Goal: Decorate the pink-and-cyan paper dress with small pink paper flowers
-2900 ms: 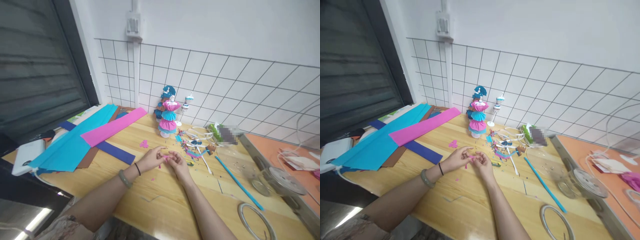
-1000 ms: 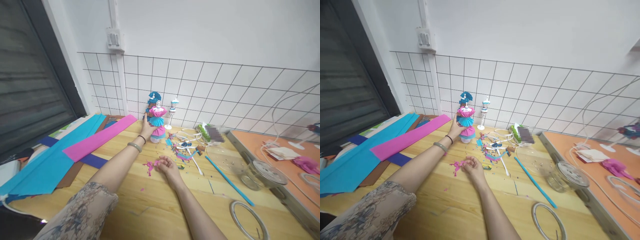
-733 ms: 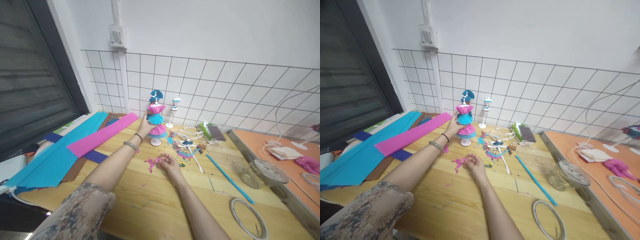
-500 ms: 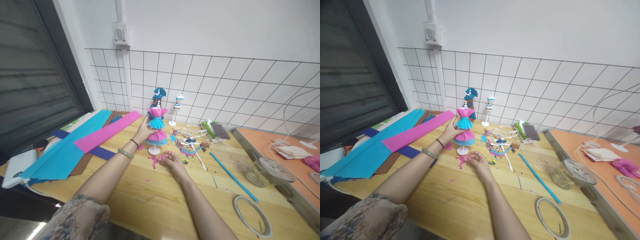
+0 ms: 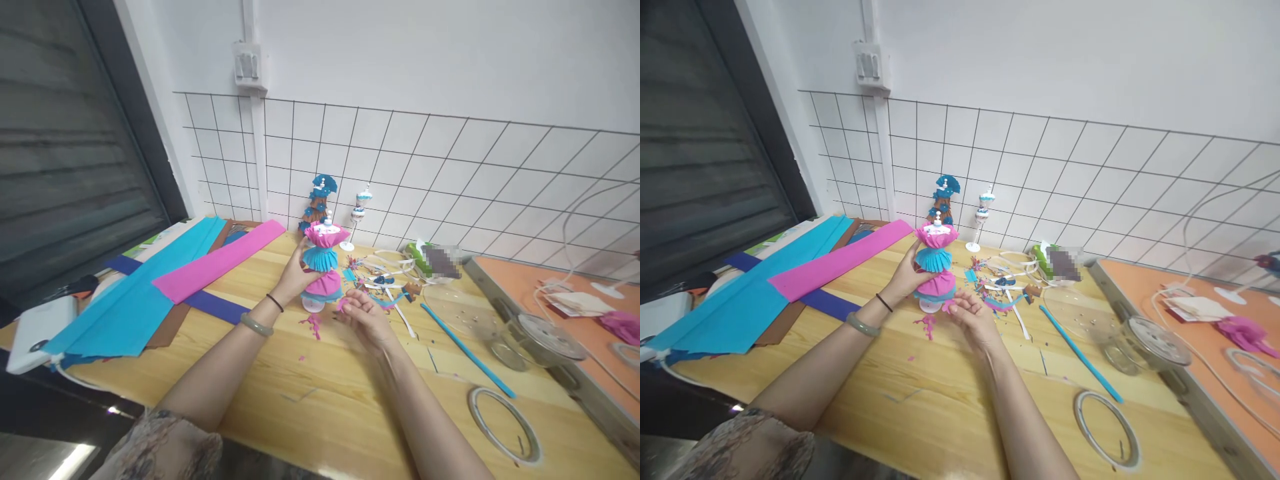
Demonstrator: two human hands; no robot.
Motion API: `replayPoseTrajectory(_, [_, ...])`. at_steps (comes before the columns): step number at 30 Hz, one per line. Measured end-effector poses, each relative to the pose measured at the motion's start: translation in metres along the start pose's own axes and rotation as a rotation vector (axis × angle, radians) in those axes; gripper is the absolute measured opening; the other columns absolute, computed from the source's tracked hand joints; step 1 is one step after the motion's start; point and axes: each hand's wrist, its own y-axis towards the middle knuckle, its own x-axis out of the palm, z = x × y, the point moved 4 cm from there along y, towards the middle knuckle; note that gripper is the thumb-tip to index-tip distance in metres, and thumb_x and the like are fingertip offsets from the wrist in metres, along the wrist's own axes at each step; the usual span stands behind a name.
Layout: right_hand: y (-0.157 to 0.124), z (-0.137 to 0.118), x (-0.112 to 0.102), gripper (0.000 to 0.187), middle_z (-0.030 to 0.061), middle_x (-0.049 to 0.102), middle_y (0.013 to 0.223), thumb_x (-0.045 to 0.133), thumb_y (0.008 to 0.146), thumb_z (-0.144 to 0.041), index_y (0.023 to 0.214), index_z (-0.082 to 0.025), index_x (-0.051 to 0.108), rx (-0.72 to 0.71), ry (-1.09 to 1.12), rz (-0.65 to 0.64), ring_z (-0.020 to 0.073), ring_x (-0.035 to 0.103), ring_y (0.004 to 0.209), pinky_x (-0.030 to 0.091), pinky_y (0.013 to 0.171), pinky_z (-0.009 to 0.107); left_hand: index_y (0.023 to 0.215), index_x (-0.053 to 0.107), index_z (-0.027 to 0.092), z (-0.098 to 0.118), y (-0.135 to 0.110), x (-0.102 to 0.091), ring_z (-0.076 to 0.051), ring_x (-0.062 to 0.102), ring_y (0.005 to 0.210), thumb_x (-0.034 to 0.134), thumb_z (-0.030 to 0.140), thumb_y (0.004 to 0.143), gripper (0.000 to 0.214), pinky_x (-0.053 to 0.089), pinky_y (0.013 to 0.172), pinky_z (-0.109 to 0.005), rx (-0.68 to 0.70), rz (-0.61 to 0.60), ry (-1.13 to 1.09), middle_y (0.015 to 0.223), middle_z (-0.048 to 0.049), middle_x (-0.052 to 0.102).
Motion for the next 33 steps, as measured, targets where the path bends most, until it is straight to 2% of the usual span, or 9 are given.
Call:
replayPoseTrajectory(2, [0.001,-0.014,0.005,0.03,-0.0044,0.064,0.071,0.077,0.059,-0.021,0.084,-0.022,0.059,-0.12,0.001,0.108,0.0081,0.058,0.063,0.047,0.064,0.023,0.138,0.022,0.019,0.003,-0.002,0.0,-0.024,0.057,0.101,0.075,0.031,0.06,0.095,0.047,0.087,-0.037,0.01,-0.023,-0.01,0.117,-0.0131,0.055])
replayPoseTrajectory(5, [0.005,-0.035,0.021,0.031,-0.0034,0.064,0.07,0.076,0.058,-0.021,0.084,-0.02,0.059,-0.303,-0.126,0.224,0.0089,0.058,0.064,0.046,0.065,0.023,0.136,0.026,0.018,0.007,-0.004,0.0,-0.024,0.058,0.101,0.074,0.031,0.061,0.09,0.047,0.087,-0.038,0.024,-0.043,-0.036,0.115,-0.0128,0.057])
replayPoseTrajectory(9, [0.018,-0.053,0.049,0.035,-0.0007,0.066,0.073,0.075,0.059,-0.023,0.088,-0.018,0.056,-0.434,-0.21,0.219,0.0124,0.062,0.07,0.047,0.071,0.028,0.135,0.027,0.019,0.009,-0.006,0.001,-0.024,0.059,0.098,0.075,0.03,0.06,0.09,0.048,0.084,-0.037,0.016,-0.035,-0.057,0.114,-0.0122,0.058])
replayPoseTrajectory(12, [0.03,-0.052,0.059,0.04,-0.001,0.066,0.071,0.075,0.058,-0.024,0.092,-0.018,0.055,-0.442,-0.178,0.25,0.0127,0.062,0.067,0.048,0.071,0.03,0.136,0.024,0.02,0.006,-0.006,0.001,-0.023,0.059,0.098,0.075,0.029,0.06,0.092,0.048,0.084,-0.036,0.009,-0.03,-0.086,0.115,-0.012,0.057])
replayPoseTrajectory(17, [0.039,-0.042,0.058,0.043,-0.0008,0.067,0.072,0.076,0.056,-0.023,0.092,-0.018,0.054,-0.446,-0.125,0.317,0.0127,0.063,0.068,0.049,0.071,0.029,0.136,0.024,0.021,-0.002,-0.006,0.001,-0.022,0.059,0.096,0.074,0.029,0.061,0.091,0.047,0.085,-0.036,-0.033,-0.017,-0.088,0.11,-0.0108,0.059])
replayPoseTrajectory(27, [0.042,-0.038,0.057,0.045,-0.0018,0.065,0.07,0.075,0.056,-0.027,0.094,-0.018,0.054,-0.411,-0.122,0.351,0.0115,0.062,0.064,0.049,0.067,0.027,0.135,0.026,0.02,-0.002,-0.006,0.002,-0.021,0.059,0.095,0.073,0.027,0.062,0.087,0.048,0.083,-0.034,-0.005,-0.032,-0.098,0.109,-0.0097,0.059])
replayPoseTrajectory(33, [0.041,-0.038,0.058,0.045,-0.0014,0.066,0.069,0.075,0.056,-0.029,0.094,-0.018,0.053,-0.397,-0.121,0.359,0.013,0.063,0.064,0.05,0.065,0.027,0.135,0.027,0.022,0.0,-0.007,0.004,-0.022,0.059,0.098,0.072,0.028,0.063,0.086,0.047,0.085,-0.035,0.021,-0.04,-0.087,0.115,-0.0101,0.057])
